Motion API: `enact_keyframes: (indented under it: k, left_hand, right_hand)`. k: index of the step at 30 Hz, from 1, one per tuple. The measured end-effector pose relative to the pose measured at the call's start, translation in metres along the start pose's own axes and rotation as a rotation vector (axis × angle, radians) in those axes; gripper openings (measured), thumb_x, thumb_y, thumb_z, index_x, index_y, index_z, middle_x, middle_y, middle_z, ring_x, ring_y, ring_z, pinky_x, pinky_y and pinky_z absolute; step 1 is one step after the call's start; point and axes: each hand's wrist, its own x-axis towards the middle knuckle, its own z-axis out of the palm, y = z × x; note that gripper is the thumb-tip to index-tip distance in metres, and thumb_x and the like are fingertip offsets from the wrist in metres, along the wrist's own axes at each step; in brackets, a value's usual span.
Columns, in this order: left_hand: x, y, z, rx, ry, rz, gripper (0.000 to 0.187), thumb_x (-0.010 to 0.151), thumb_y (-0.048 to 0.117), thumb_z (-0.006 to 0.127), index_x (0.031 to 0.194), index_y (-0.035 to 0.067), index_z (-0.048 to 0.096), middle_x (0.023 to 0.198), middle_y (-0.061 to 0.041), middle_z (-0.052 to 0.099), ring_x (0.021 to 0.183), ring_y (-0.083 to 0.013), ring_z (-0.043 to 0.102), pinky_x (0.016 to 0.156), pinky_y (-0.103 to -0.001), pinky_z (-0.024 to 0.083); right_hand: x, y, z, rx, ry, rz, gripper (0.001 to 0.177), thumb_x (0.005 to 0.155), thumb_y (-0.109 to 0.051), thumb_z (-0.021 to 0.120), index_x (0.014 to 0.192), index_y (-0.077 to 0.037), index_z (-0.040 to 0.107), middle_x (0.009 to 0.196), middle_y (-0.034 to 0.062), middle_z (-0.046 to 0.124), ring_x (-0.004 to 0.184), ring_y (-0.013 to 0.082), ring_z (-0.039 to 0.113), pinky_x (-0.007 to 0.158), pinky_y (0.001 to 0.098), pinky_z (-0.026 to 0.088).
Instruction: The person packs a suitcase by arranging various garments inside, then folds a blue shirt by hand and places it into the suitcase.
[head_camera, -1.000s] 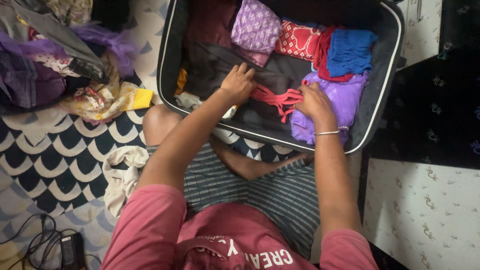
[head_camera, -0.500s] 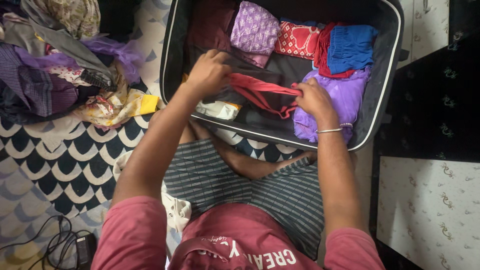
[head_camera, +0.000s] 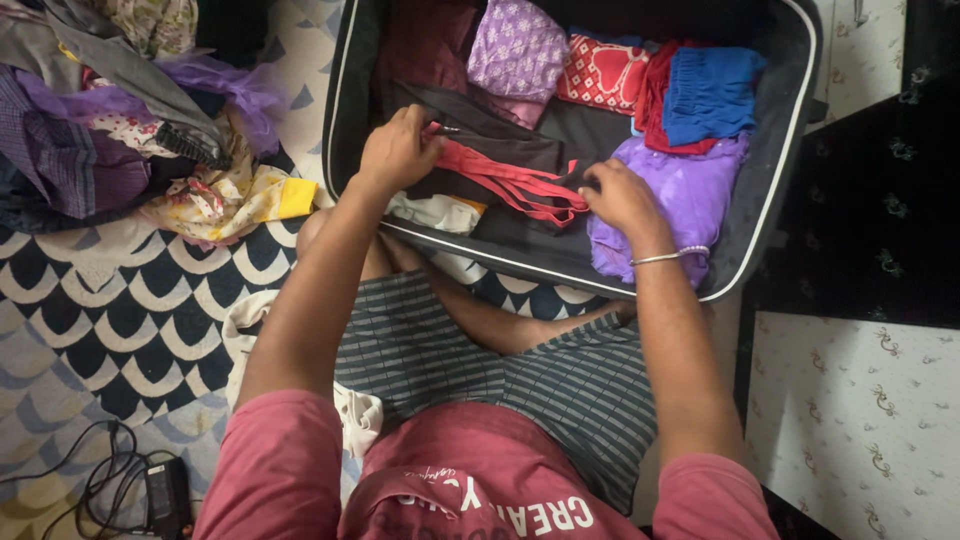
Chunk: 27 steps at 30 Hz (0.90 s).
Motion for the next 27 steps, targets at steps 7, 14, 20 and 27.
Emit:
enact_keyframes:
  k: [7,14,20,27]
  left_hand:
    - [0.004,-0.008,0.004,0.090,-0.046,-0.131,0.044,0.083,0.041,0.081,0.095,0.003,0.062,0.089,-0.021,0.072,0.085,-0.0420,0.070,0.074,-0.053,0.055]
    - [0.007,-0.023,0.012,0.076,0.032,-0.256,0.034,0.088,0.035,0.079,0.093,0.004,0.064,0.089,-0.020,0.073,0.083,-0.0425,0.070,0.074,-0.053,0.056]
    - [0.007,-0.032,0.015,0.029,0.175,-0.355,0.026,0.087,0.023,0.076,0.100,0.004,0.064,0.096,-0.024,0.072,0.087,-0.0455,0.070,0.078,-0.054,0.055]
    - [0.009,-0.028,0.011,0.029,0.159,-0.427,0.025,0.088,0.024,0.075,0.100,0.004,0.064,0.102,-0.024,0.070,0.094,-0.0456,0.068,0.083,-0.054,0.053]
  right_hand:
    - [0.018,0.024,0.027,-0.113,-0.004,0.204,0.047,0.085,-0.032,0.077,0.116,0.002,0.069,0.111,0.0266,0.071,0.106,0.0429,0.067,0.092,0.0504,0.052]
    - [0.027,0.013,0.030,-0.182,-0.110,0.413,0.060,0.083,-0.047,0.079,0.111,0.005,0.069,0.112,0.0307,0.069,0.108,0.0451,0.066,0.092,0.0528,0.052]
    - [0.029,0.006,0.033,-0.162,-0.120,0.386,0.069,0.077,-0.049,0.084,0.115,0.004,0.064,0.111,0.0293,0.068,0.107,0.0445,0.066,0.088,0.0536,0.052]
    - [0.036,0.035,0.050,-0.073,-0.024,0.329,0.052,0.079,-0.042,0.082,0.117,-0.008,0.071,0.110,0.0246,0.072,0.106,0.0424,0.068,0.089,0.0520,0.053]
